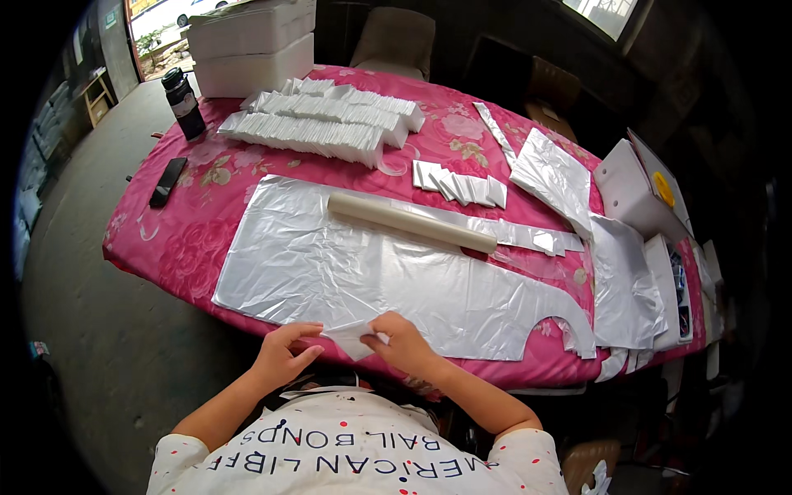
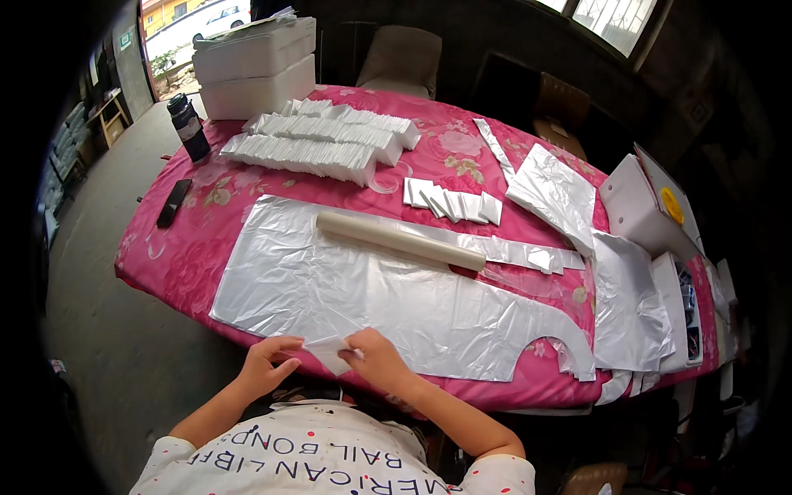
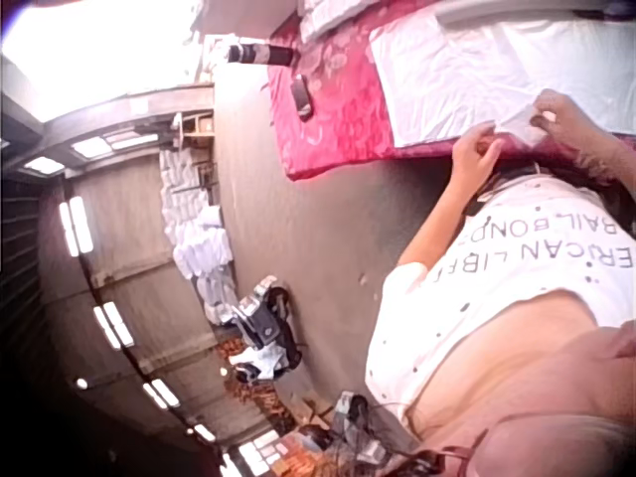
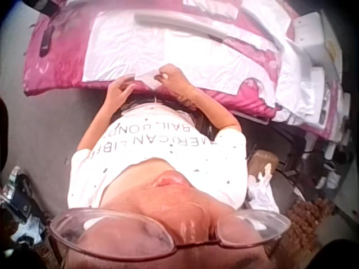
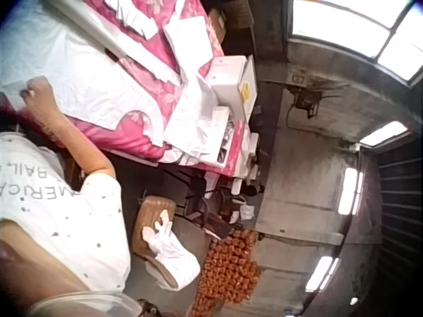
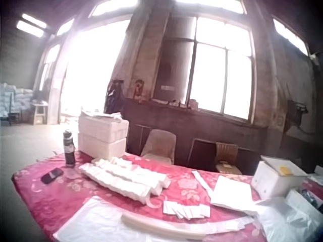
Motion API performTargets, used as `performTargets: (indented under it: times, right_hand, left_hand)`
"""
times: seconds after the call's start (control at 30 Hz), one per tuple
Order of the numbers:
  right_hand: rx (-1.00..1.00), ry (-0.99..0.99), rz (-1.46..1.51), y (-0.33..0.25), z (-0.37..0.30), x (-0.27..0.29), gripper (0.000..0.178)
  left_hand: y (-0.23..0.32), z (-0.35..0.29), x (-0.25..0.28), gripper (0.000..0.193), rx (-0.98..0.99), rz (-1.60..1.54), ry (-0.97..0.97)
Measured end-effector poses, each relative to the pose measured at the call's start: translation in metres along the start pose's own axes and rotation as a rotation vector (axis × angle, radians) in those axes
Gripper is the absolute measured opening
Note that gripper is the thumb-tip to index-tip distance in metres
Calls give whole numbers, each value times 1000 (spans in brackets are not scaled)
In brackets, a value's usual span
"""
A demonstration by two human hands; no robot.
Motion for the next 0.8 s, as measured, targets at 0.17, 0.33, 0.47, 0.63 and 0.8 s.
performTargets:
  times: [0.17, 0.33, 0.47, 0.63, 0.8]
  right_hand:
    - [-297, 290, 424, 82, 20, 124, 20]
    - [-362, 632, 533, 145, 57, 242, 31]
    - [-436, 749, 355, 217, 86, 302, 27]
    - [-571, 770, -197, 261, 115, 328, 39]
    - [-672, 693, -376, 249, 138, 320, 53]
  left_hand:
    - [10, 66, 14, 36, -31, 99, 3]
    - [23, 148, 15, 39, -84, 185, -1]
    - [20, 237, -14, 42, -15, 148, -69]
    - [-20, 343, -51, 61, 143, 196, -4]
    - [-34, 391, -90, 80, 239, 167, 42]
Point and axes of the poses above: each hand's wrist, its own z-axis towards the middle knuckle, its own x-axis out of the back of the hand, y = z × x, the point moved 6 cm from there along z, towards the middle knuckle, and after that the axes turned 4 degrees about z, right-handed, at the moved point
